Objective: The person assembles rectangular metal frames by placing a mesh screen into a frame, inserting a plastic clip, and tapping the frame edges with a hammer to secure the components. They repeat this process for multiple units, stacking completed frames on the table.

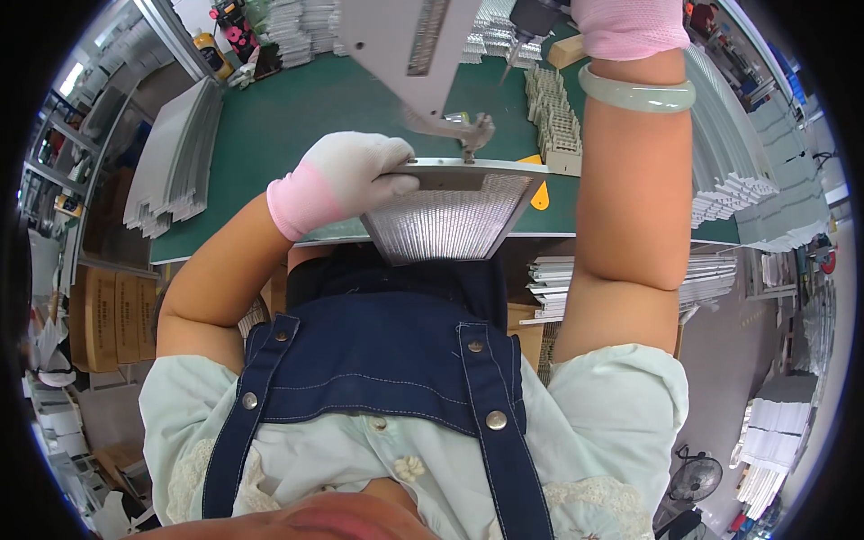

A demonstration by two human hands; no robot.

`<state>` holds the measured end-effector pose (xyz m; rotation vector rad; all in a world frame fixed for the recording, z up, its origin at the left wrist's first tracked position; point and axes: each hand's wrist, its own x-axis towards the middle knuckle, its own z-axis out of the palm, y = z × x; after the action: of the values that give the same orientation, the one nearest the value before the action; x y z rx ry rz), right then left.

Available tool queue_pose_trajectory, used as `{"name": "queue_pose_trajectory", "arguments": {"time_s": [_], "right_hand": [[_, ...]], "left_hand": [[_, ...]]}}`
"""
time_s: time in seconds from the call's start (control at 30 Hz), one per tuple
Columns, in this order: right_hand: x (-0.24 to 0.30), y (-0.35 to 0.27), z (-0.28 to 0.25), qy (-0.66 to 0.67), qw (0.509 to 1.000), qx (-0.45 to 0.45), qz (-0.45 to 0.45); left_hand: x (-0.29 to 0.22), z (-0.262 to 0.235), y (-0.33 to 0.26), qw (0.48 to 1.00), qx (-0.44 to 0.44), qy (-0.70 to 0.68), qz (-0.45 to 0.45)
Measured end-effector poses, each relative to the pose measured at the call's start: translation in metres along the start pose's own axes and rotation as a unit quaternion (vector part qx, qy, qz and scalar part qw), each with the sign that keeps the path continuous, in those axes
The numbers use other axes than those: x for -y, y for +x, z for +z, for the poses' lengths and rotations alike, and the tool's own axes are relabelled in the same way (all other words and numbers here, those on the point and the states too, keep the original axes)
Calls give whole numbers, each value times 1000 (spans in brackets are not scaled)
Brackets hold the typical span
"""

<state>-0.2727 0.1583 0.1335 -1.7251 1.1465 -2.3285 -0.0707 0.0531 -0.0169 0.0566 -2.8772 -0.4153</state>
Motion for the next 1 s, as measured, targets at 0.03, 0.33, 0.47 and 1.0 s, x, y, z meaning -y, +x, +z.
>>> {"name": "queue_pose_trajectory", "arguments": {"time_s": [0.03,0.33,0.47,1.0], "right_hand": [[2,6,-3,-20,1000,-8,-6],[-3,15,-31,-190,976,-98,52],[-11,17,-37,-227,968,-88,55],[-165,-222,-64,-471,669,250,518]], "left_hand": [[1,-3,-5,1000,-8,-12,11],[-1,-34,-51,993,62,-62,-78],[3,-33,-68,996,31,-10,-84],[104,13,-189,845,-390,-245,-272]]}}
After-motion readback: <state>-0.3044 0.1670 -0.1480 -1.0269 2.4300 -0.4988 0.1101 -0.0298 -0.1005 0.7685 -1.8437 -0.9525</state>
